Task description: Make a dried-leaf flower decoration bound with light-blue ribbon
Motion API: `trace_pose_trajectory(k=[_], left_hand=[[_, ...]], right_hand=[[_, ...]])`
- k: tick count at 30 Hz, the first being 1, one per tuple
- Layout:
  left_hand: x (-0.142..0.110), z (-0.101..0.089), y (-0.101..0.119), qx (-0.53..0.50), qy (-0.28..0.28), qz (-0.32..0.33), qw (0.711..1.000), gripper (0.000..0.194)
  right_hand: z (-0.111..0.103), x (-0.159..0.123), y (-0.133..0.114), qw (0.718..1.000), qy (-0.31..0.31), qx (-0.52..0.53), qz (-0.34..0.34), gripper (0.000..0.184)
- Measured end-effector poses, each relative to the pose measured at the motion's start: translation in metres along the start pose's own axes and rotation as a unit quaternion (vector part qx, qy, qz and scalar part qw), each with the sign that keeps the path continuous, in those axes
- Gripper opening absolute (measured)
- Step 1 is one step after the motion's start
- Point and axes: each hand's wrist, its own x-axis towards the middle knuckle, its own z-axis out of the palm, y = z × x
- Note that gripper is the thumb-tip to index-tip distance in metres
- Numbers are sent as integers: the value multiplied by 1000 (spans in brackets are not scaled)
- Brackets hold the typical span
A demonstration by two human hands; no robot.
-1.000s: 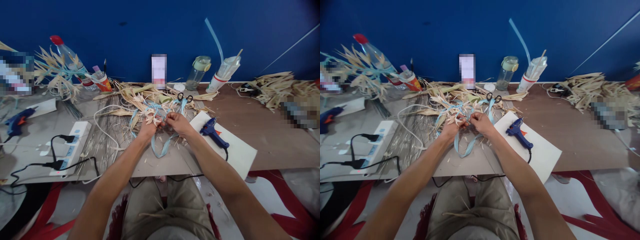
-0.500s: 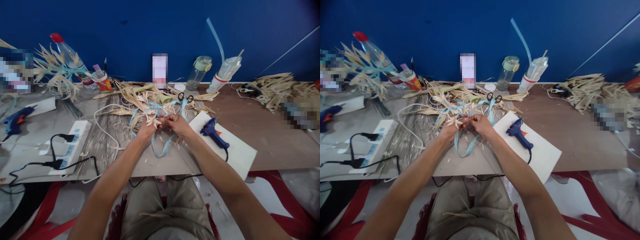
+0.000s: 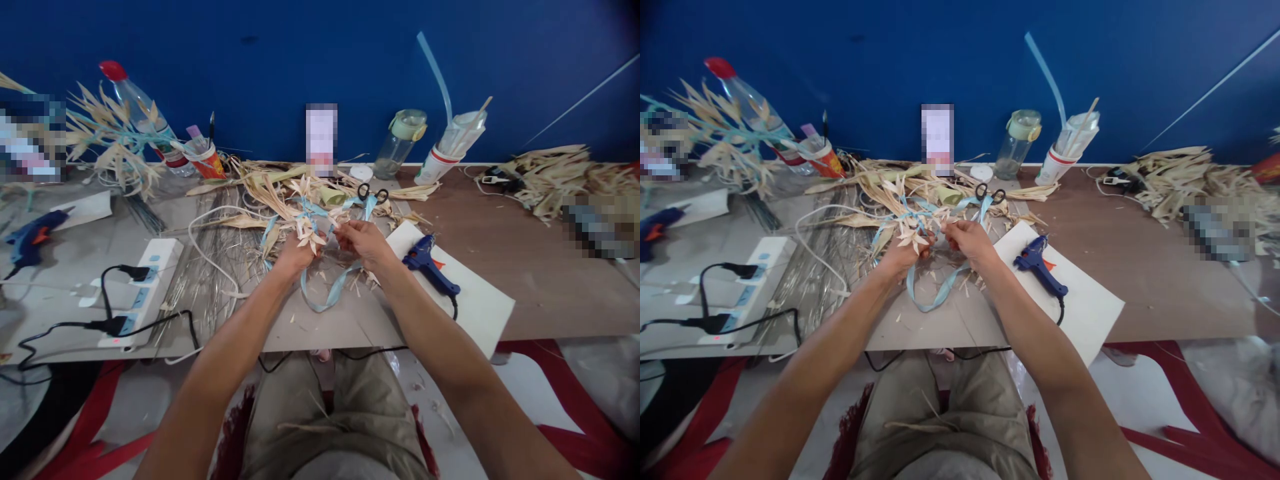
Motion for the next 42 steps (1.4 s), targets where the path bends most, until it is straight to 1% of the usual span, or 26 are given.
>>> trace_pose_trajectory(k=[2, 4, 6, 9, 12, 17, 20, 23, 25, 27, 29, 32, 37, 40, 42], left_hand=[[-1, 0, -2, 14, -18, 14, 1000, 11], [-1, 0, -3, 25, -29, 25, 999, 10], [-2, 1, -3, 33, -46, 32, 998, 13], [-2, 2, -3, 31, -84, 44, 995, 11], [-1, 2, -2, 21, -78, 42, 996, 12], [-5, 1, 1, 37, -59, 16, 997, 17], [-6, 0, 0, 40, -64, 11, 997, 15], [-4, 0, -1, 7, -71, 10, 997, 12], [-3, 1, 1, -31, -75, 7, 997, 15], [-3, 3, 3, -69, -84, 0, 994, 19], [-4, 3, 5, -91, -87, -14, 992, 21], [-5, 3, 5, -91, -85, -27, 992, 23], [-3, 4, 2, -88, -74, -15, 993, 24], [-2, 3, 4, -100, -75, -36, 991, 26], [-2, 2, 8, -107, -80, -58, 989, 29]], right_hand=[[0, 0, 0, 999, -8, 38, 31, 31], [1, 1, 1, 994, -29, 87, 66, 31], [0, 3, 3, 984, -51, 139, 102, 30], [0, 6, 5, 966, -79, 193, 152, 23], [2, 6, 5, 954, -102, 219, 176, 17], [4, 3, 4, 957, -73, 235, 151, 16], [4, 0, 1, 954, -90, 238, 157, 13], [3, -3, -3, 944, -107, 263, 166, 13], [4, -6, -6, 939, -124, 285, 148, 14], [7, -9, -7, 939, -135, 291, 121, 14], [9, -10, -7, 942, -136, 287, 111, 13], [11, -9, -6, 942, -131, 286, 120, 14], [12, -5, -1, 936, -124, 308, 120, 17], [13, -6, 0, 944, -104, 296, 104, 20], [14, -8, 0, 956, -107, 256, 90, 23]])
